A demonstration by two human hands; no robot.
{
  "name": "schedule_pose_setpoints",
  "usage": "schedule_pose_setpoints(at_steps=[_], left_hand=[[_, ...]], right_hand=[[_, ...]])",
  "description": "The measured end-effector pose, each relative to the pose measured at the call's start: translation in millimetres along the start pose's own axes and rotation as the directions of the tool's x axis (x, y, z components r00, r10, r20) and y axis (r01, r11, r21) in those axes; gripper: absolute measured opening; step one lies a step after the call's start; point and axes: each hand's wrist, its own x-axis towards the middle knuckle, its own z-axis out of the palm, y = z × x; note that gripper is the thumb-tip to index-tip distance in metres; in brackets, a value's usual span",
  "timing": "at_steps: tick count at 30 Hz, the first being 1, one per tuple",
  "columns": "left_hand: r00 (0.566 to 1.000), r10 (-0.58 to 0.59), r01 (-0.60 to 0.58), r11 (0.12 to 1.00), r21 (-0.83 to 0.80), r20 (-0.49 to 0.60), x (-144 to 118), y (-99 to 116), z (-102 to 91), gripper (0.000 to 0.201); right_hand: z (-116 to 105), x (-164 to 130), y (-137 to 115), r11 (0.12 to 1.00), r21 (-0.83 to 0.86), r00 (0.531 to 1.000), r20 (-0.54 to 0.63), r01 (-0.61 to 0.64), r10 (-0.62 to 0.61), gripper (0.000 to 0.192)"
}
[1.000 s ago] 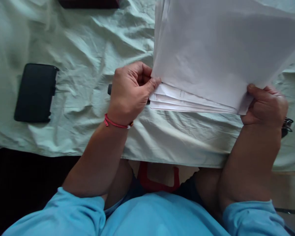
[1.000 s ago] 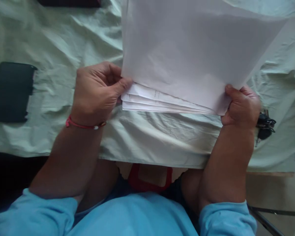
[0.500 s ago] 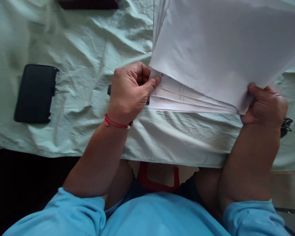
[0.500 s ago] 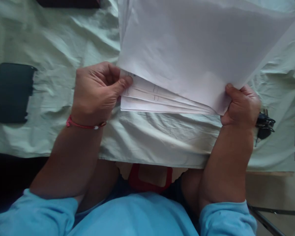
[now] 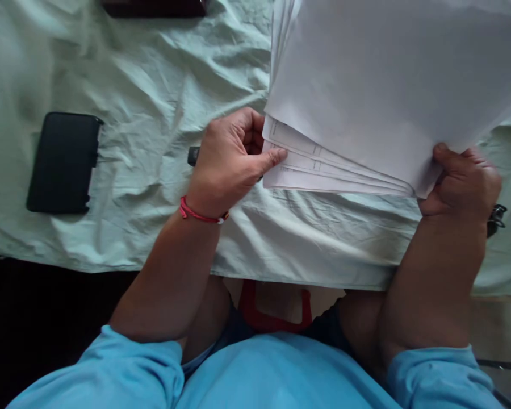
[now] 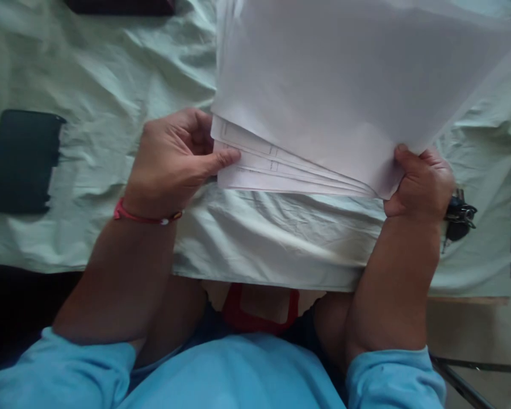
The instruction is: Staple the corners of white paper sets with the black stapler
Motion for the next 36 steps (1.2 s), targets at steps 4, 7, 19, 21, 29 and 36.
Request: schedule_pose_setpoints(at_steps=[4,7,19,21,29,36], left_hand=[[0.999,0.011,-0.010,1.000,-0.023,0.044,1.8,-7.1,-3.7,0.044],[0.999,0.043,-0.043,0.999,0.010,0.019,1.3,-8.7,-3.7,0.043],[0.997,-0.011,0.011,1.000,-0.003,-0.075,-0.7,1.5,4.4,0.040],[0.997,-0.017,0.016,1.000,-0.019,-0.076,-1.2,0.2,4.1,0.040],[1.000,-0.013,0.013,1.000,0.020,-0.023,-2.0,9.2,1.1,0.042],[0.996,-0.048,0.049,0.999,-0.018,0.074,-0.2,8.2,-3.0,0.035]], right_hand=[[1.2,-1.4,-0.6,1.000,0.015,1.000,-0.003,0.016,-0.016,0.019],[2.8,-3.4,-1.5,1.000,0.017,1.000,0.004,0.007,-0.007,0.017],[6.5,-5.9,-2.7,1.000,0.028,1.000,-0.029,-0.005,0.006,0.018],[6.9,-6.6,-3.0,1.000,0.026,1.000,-0.028,0.003,-0.002,0.018],[2.8,-4.0,-0.4,1.000,-0.012,1.000,-0.014,0.011,-0.011,0.018],[3.9,-3.7,-0.3,1.000,0.009,1.000,-0.020,0.020,-0.020,0.017]])
